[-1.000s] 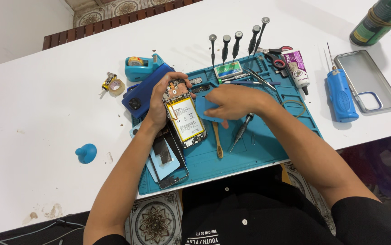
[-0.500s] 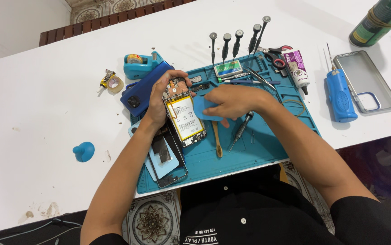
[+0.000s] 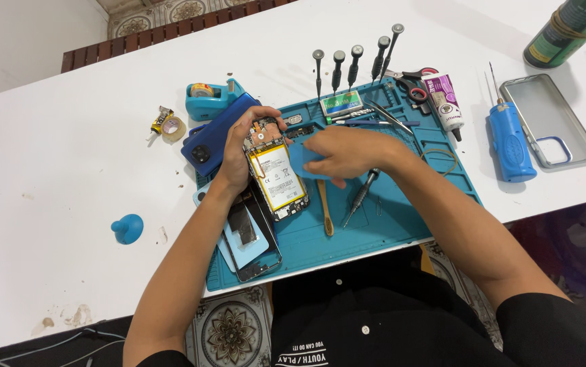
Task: The person uses a blue plastic pry tool to separate the screen from the smartphone frame and then cleans the internal components with a toothbrush. The phone remains open with the battery and motherboard exposed at the end of the clip.
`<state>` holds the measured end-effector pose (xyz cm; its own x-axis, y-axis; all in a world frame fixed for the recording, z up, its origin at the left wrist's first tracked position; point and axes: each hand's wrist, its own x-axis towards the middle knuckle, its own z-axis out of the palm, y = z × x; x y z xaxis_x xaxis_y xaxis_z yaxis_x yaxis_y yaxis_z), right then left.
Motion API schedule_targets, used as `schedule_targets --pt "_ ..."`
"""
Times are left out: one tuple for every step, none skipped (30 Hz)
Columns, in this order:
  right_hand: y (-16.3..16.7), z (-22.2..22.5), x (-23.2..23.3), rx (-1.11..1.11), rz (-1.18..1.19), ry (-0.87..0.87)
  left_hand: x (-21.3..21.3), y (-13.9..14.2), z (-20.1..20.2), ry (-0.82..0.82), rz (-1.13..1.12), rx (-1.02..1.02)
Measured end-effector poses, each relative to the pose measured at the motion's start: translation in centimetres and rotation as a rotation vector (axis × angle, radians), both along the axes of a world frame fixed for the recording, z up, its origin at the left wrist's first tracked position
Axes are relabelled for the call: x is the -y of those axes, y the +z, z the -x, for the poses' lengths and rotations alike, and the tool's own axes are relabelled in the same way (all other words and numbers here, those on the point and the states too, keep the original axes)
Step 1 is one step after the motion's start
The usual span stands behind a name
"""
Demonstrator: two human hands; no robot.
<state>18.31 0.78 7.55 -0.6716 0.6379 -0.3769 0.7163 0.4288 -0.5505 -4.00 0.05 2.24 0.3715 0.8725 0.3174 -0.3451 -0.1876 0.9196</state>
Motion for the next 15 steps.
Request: schedule_targets --pt "0.0 -0.01 0.05 -0.018 -0.01 0.008 0.03 -0.02 -0.01 0.003 -0.007 0.0" --pt "0.02 -0.04 0.06 -0.037 -0.021 0.015 0.01 -0.01 0.0 0.004 -0.005 -0.003" --pt "0.05 -0.09 0.09 -0.055 -0.033 0.022 0.0 0.0 -0.01 0.004 -0.004 -0.005" --pt "0.07 -0.1 0.09 -0.055 -0.028 0.026 -0.01 0.01 0.0 0.006 -0.002 -0.008" --pt "0.1 -0.1 0.08 -0.055 -0.023 0.031 -0.01 0.01 0.02 0.008 -0.003 -0.008" --pt "0.1 -0.08 0.08 -0.055 -0.017 0.035 0.01 -0.01 0.04 0.01 -0.003 -0.007" --pt "0.11 -0.09 0.08 -0.055 -0.022 0.037 0.01 -0.02 0.01 0.011 -0.004 -0.005" --pt "0.1 -0.04 0.05 -0.055 -0.029 0.04 0.01 -0.04 0.01 0.009 -0.006 -0.002" --pt "0.08 -0.01 0.04 -0.055 -0.035 0.043 0.03 -0.06 0.01 0.007 -0.007 0.001" --pt "0.06 0.03 0.0 -0.064 -0.046 0.036 0.01 -0.07 0.02 0.004 -0.008 0.004" --pt "0.04 0.08 -0.04 -0.072 -0.056 0.03 0.01 -0.07 0.03 0.009 -0.013 0.003" --pt "-0.01 0.08 -0.04 -0.081 -0.065 0.023 0.04 -0.08 0.05 0.014 -0.016 0.001" --pt "-0.06 0.05 -0.04 -0.075 -0.052 0.023 0.05 -0.08 0.05 0.019 -0.02 -0.001" --pt "-0.11 0.04 -0.05 -0.068 -0.04 0.023 0.03 -0.09 0.04 0.013 -0.012 0.005" --pt "-0.16 -0.02 -0.05 -0.061 -0.028 0.024 0.03 -0.08 0.02 0.007 -0.003 0.01"
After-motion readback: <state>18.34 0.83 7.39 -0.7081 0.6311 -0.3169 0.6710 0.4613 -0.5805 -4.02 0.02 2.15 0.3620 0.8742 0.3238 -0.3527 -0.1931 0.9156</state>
